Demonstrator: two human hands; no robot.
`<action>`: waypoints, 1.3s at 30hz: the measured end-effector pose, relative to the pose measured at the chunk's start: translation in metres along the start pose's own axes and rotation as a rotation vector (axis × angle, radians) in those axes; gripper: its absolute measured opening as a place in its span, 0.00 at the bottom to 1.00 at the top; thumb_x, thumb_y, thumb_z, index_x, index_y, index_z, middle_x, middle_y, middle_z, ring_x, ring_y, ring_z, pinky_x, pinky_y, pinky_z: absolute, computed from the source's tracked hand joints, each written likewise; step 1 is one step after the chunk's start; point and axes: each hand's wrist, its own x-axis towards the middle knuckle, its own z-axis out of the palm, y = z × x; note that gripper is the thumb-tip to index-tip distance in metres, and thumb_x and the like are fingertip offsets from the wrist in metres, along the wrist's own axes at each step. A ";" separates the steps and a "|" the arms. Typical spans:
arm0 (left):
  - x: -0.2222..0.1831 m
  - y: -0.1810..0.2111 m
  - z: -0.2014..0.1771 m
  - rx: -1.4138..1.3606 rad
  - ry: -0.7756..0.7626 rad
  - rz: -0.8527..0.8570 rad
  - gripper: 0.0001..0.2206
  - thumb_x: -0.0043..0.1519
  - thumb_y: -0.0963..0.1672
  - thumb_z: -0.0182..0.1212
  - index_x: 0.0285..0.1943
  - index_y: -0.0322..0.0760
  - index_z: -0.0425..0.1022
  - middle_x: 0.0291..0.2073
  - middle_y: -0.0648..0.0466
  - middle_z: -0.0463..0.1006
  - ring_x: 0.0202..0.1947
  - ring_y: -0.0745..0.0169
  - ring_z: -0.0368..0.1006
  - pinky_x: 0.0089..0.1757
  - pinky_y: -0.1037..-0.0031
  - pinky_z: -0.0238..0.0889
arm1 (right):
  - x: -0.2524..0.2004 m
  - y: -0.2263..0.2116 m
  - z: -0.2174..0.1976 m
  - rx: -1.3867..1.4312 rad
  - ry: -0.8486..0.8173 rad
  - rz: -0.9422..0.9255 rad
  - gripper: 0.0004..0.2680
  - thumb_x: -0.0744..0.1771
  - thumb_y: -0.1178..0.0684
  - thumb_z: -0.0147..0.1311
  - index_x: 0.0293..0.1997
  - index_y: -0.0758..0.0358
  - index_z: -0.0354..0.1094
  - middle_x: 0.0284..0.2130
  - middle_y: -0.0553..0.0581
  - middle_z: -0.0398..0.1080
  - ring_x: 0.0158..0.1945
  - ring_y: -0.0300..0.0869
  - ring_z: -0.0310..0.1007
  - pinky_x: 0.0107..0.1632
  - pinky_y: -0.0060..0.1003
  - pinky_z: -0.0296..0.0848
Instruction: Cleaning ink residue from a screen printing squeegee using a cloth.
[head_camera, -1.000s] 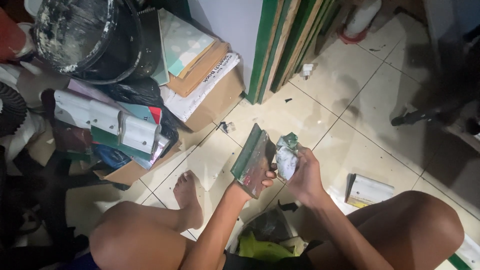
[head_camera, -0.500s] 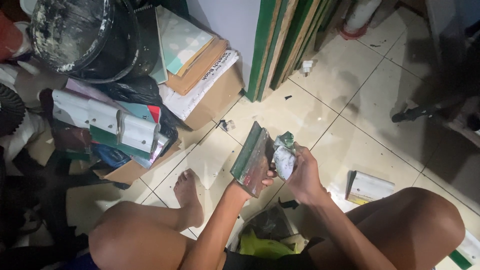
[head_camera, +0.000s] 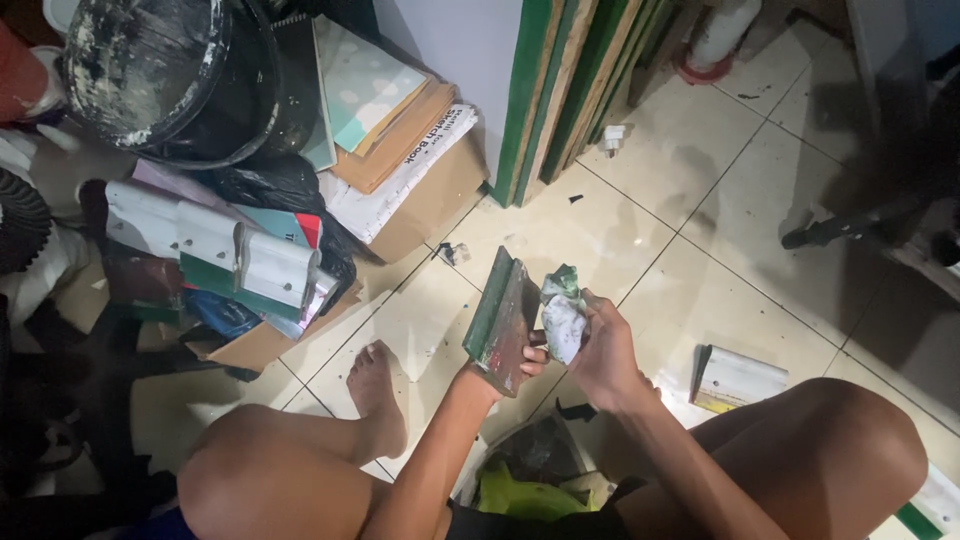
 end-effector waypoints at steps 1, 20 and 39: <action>0.000 0.002 -0.001 -0.001 0.000 0.001 0.21 0.60 0.54 0.53 0.56 0.41 0.60 0.43 0.50 0.59 0.44 0.45 0.59 0.44 0.60 0.56 | 0.001 0.001 -0.001 -0.001 0.000 0.001 0.22 0.64 0.38 0.48 0.59 0.64 0.59 0.43 0.62 0.62 0.46 0.49 0.65 0.48 0.46 0.69; -0.012 0.000 -0.014 0.152 -0.191 -0.025 0.25 0.59 0.54 0.59 0.61 0.45 0.61 0.50 0.49 0.60 0.44 0.45 0.62 0.52 0.55 0.53 | -0.038 -0.013 0.034 0.010 0.024 0.031 0.23 0.65 0.38 0.47 0.63 0.62 0.60 0.49 0.63 0.64 0.54 0.51 0.65 0.55 0.47 0.66; -0.004 -0.020 -0.001 0.033 -0.188 0.007 0.23 0.57 0.51 0.63 0.57 0.41 0.63 0.49 0.50 0.56 0.54 0.33 0.61 0.57 0.46 0.57 | 0.014 -0.013 -0.013 0.011 -0.017 -0.133 0.16 0.66 0.40 0.45 0.50 0.59 0.62 0.32 0.53 0.67 0.36 0.43 0.67 0.41 0.41 0.65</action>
